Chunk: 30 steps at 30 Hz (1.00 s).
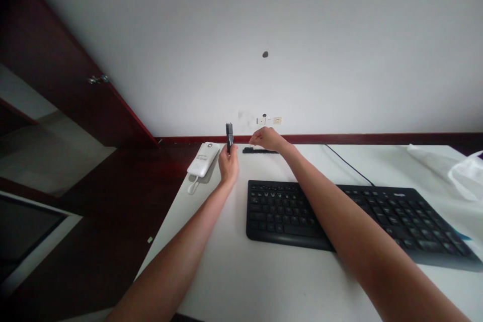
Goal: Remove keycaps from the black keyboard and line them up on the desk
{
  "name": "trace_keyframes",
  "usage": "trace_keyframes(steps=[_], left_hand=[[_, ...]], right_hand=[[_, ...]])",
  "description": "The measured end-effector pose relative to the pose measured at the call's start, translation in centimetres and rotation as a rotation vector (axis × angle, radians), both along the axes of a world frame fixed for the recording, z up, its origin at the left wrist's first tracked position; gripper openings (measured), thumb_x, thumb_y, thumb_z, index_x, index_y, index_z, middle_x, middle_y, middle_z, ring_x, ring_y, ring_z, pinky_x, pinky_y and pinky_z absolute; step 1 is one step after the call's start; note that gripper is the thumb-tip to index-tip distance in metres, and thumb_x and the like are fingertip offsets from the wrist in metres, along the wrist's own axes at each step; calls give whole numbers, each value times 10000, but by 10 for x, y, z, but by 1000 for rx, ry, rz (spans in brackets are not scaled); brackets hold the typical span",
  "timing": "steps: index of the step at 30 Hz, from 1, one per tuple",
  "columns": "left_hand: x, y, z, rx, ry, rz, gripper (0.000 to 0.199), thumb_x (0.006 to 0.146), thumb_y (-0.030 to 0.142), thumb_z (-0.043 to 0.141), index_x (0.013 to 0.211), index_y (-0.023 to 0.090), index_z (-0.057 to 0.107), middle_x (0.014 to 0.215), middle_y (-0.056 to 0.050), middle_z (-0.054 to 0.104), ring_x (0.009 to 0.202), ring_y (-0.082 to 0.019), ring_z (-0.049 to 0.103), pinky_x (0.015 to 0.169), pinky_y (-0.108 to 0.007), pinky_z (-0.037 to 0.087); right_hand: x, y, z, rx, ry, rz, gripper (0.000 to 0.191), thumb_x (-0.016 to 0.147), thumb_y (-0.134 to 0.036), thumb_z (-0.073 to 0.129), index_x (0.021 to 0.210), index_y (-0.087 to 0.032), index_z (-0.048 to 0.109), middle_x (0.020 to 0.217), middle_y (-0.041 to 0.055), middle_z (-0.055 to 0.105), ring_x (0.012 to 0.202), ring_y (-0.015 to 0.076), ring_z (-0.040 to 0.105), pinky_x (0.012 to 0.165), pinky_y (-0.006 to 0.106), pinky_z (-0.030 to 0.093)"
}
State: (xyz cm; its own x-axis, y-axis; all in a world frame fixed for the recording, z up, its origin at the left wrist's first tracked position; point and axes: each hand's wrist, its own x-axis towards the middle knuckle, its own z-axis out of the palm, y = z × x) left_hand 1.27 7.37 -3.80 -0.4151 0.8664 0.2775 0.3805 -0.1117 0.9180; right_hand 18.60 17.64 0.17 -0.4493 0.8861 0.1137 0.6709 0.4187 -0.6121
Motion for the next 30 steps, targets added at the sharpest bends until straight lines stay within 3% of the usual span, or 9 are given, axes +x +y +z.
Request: trace_keyframes(steps=[4,10,13,17,22,30], left_hand=[[0,0,1,8,-1,11,269,993,395,510,914,210,689,785,-48,686,753,-223,623,688,-279,405],[2,0,0,10,-11,-2,265,996,388,508,932,206,691,859,-69,723,823,-239,657,733,-289,428],[2,0,0,15,-5,-6,262,998,390,501,934,212,683,853,-59,719,804,-232,650,728,-289,423],[0,-1,0,16,1,-4,279,995,402,495,927,208,684,835,-58,712,791,-230,644,733,-292,426],[-2,0,-1,30,-2,-7,299,996,399,479,919,199,687,816,-49,695,781,-218,632,725,-285,427],[-1,-1,0,23,-4,-8,311,997,419,473,904,210,683,782,-39,677,745,-213,613,702,-282,407]], right_hand=[[-4,-18,26,-9,-26,157,178,818,-273,666,894,-193,805,866,45,808,834,205,730,732,277,522],[4,-72,48,-120,-203,423,111,816,-228,679,848,-219,785,847,31,791,808,198,718,721,278,510],[16,-94,54,-204,-327,398,124,783,-254,738,895,-240,792,852,29,784,782,213,712,674,294,497],[24,-105,57,-211,-401,332,118,735,-250,785,852,-241,789,835,38,777,743,219,697,638,303,469],[16,-108,48,-262,-363,421,91,698,-252,800,778,-233,762,751,13,751,700,205,679,619,286,448],[7,-117,48,-262,-401,456,171,688,-84,697,755,-224,769,703,-2,739,669,194,677,610,277,440]])
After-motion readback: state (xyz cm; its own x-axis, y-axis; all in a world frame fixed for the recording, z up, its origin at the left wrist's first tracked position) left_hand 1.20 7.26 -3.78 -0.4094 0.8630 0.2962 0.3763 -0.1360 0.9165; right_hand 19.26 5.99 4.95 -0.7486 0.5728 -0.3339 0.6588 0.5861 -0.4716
